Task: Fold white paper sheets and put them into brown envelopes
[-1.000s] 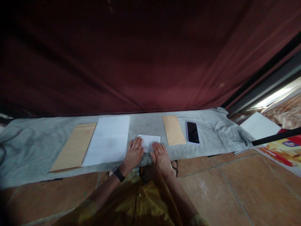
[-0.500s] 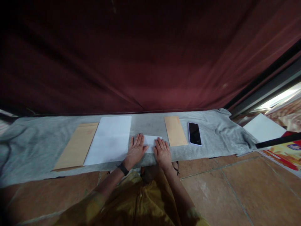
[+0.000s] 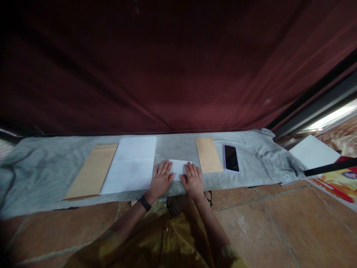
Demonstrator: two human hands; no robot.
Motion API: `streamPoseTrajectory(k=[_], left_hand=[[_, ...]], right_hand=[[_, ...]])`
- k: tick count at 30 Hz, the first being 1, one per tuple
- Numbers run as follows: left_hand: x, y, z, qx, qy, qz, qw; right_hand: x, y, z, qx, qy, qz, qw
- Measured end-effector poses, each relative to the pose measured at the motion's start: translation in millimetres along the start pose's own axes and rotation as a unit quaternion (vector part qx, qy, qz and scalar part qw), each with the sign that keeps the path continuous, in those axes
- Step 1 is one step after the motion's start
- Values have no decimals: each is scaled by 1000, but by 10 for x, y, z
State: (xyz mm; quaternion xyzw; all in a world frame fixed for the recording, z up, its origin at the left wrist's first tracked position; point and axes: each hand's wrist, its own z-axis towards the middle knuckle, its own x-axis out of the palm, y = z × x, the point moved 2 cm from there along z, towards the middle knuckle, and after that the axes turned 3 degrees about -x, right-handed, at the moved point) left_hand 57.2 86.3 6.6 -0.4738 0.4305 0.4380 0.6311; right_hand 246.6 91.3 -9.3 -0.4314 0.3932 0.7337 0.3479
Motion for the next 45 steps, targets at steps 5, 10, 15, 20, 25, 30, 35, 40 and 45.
streamPoseTrajectory(k=[5,10,15,20,25,30,35,40,45], left_hand=[[-13,71,-67,-22,8,10,1000],[-42,93,-151,-39,1,16,999],[-85,111,-196,-52,-21,-2,998],[-198,108,-165,-85,-28,-51,995],[-294,85,-98,-140,-19,-82,987],[-314,53,-72,-197,16,-170,965],[-277,30,-69,-250,49,-235,938],[-189,9,-53,-281,40,-344,895],[-76,-7,-26,-288,15,-453,844]], right_hand=[[-15,-6,2,5,0,8,1000],[0,-23,-8,9,-2,11,1000],[49,-48,-34,30,-41,26,998],[113,-65,-46,101,-68,29,992],[154,-74,-22,123,-79,46,988],[155,-79,41,107,-132,87,982],[175,-65,86,113,-126,94,981],[166,-93,70,94,-142,113,979],[15,-99,77,54,-161,92,981]])
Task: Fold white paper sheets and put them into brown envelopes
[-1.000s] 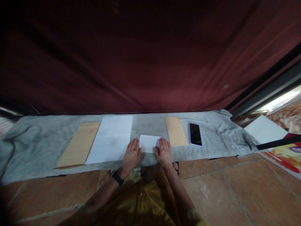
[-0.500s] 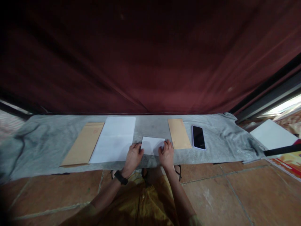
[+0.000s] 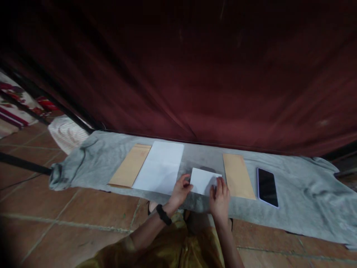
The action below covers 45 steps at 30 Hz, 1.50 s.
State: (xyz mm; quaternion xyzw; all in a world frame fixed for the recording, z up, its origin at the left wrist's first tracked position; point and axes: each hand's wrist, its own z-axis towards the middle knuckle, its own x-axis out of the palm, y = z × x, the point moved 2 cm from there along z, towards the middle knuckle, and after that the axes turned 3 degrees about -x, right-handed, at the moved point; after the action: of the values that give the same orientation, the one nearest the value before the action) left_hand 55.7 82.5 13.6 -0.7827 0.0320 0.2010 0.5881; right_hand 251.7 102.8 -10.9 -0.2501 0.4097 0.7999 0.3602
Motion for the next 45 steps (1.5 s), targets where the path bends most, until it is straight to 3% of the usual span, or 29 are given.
streamPoseTrajectory(k=[8,13,15,18,20,23,25,26,30,35,45], left_hand=[[11,74,14,-2,-5,-27,1000],[-266,47,-152,53,-21,35,998],[-543,34,-180,120,-67,124,983],[-1199,101,-127,157,-194,251,935],[-1740,229,-63,116,-287,325,894],[-2491,528,-15,-24,-360,394,845],[-2820,734,-34,-94,-350,411,837],[-2910,823,-46,-103,-309,414,850],[-2992,984,-113,-87,-293,409,860],[-2962,944,-98,-99,-288,431,849],[-3153,911,6,-150,-272,445,840]], right_hand=[[76,8,-130,-83,38,-28,995],[159,-33,-225,-96,65,-43,992],[169,-31,-235,-93,59,-45,993],[182,-31,-249,-92,50,-51,993],[192,-38,-261,-95,48,-58,993],[204,-52,-272,-103,48,-71,991],[206,-54,-272,-107,45,-75,990],[205,-52,-270,-108,43,-76,990],[197,-41,-256,-106,44,-76,991],[186,-34,-252,-109,48,-76,990],[213,-43,-267,-106,47,-92,989]])
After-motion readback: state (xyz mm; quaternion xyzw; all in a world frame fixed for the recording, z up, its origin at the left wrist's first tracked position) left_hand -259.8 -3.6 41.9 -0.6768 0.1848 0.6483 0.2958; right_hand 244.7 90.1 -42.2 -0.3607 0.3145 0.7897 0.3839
